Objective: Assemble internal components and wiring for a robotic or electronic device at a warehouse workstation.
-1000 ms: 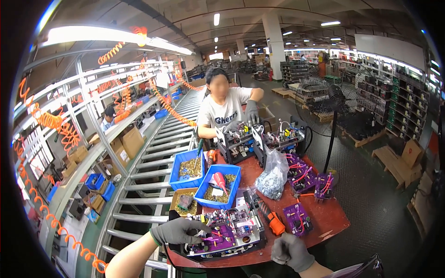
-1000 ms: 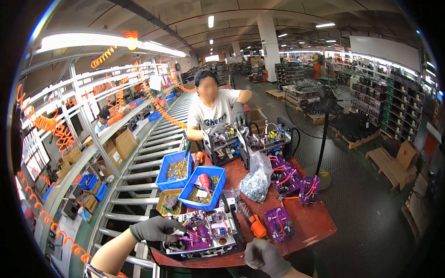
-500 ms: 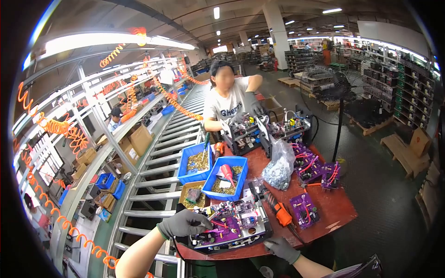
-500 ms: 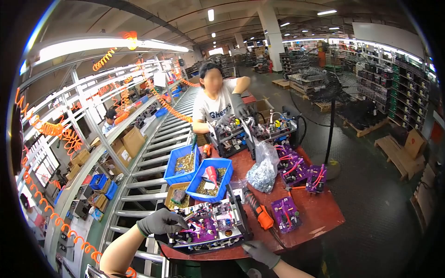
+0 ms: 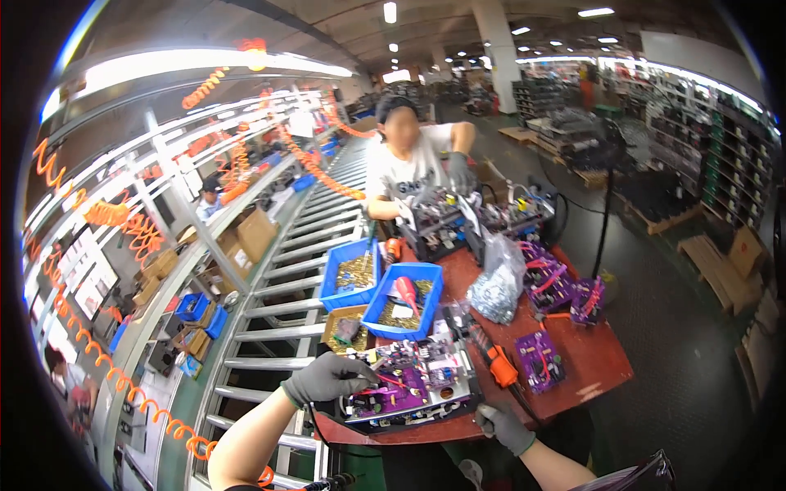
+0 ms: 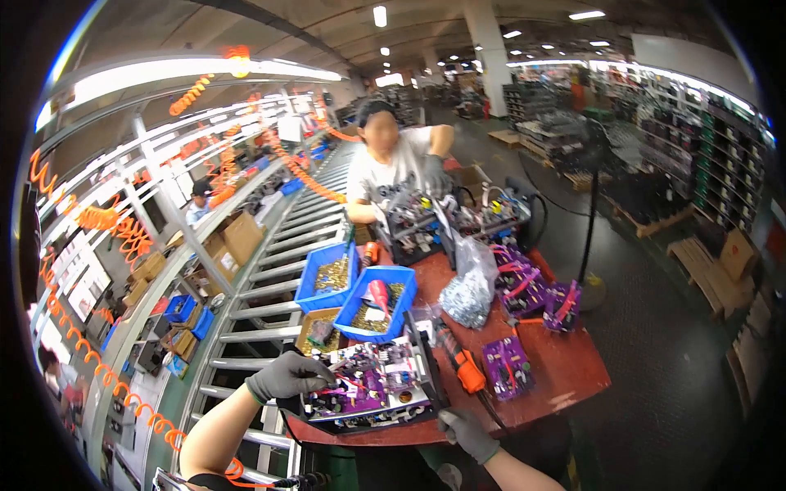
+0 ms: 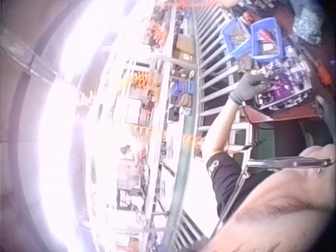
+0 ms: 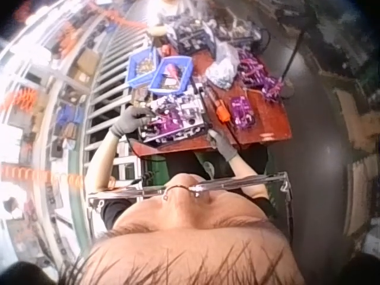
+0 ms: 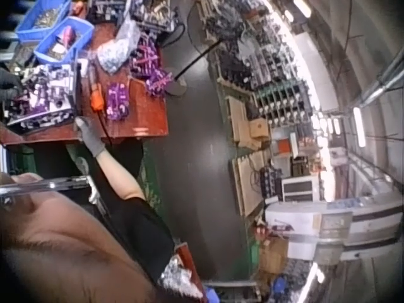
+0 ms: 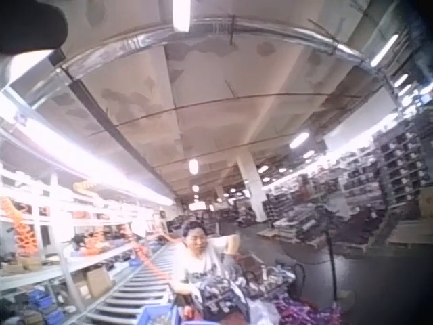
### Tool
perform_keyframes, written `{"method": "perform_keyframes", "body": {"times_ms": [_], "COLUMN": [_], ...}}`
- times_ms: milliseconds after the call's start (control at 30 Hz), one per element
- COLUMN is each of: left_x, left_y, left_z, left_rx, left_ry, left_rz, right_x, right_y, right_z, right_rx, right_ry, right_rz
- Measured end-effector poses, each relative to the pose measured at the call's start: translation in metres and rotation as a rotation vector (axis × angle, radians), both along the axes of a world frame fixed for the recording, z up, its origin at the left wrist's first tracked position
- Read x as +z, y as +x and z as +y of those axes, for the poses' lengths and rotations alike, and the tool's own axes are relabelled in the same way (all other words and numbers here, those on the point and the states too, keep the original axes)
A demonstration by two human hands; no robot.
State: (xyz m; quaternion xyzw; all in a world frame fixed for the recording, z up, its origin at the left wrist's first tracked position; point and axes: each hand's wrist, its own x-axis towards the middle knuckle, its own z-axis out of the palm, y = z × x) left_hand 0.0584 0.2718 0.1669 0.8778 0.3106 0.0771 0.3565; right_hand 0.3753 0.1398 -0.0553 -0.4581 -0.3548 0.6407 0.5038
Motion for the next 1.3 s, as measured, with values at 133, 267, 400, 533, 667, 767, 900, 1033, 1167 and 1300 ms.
{"method": "perform_keyframes", "body": {"times_ms": [133,267,400,533,667,767,900,1033,1167,1300], "left_x": [0.002,-0.003,0.003,0.004,0.002,0.009,0.008,-0.001,0.005,-0.004], "left_y": [-0.011,-0.006,-0.003,-0.012,-0.015,-0.010,-0.005,-0.014,-0.001,-0.012], "left_z": [-0.005,0.001,0.005,0.007,0.004,-0.002,-0.001,0.007,0.003,-0.001], "left_rx": [0.070,0.054,-0.060,-0.059,-0.036,-0.063,-0.109,-0.119,-0.065,0.113], "left_ry": [-0.019,-0.029,-0.035,-0.048,-0.081,-0.084,-0.103,-0.065,-0.012,-0.144], "left_rz": [-0.035,-0.021,-0.023,0.067,0.072,0.077,0.051,0.030,0.069,-0.041], "right_x": [0.031,0.054,0.042,0.046,0.027,0.018,-0.015,0.032,0.090,0.211], "right_y": [-0.005,0.004,0.022,0.035,0.053,0.055,0.035,0.010,0.039,0.078], "right_z": [-0.009,-0.024,-0.020,-0.033,-0.040,-0.048,-0.060,-0.065,-0.032,0.009], "right_rx": [0.157,0.095,0.087,0.118,0.147,0.180,0.222,0.101,0.141,-0.006], "right_ry": [-0.008,-0.124,-0.061,0.081,0.178,0.084,-0.043,-0.182,0.208,0.668], "right_rz": [0.510,0.814,1.004,1.006,1.114,1.058,1.028,0.799,0.389,0.310]}}
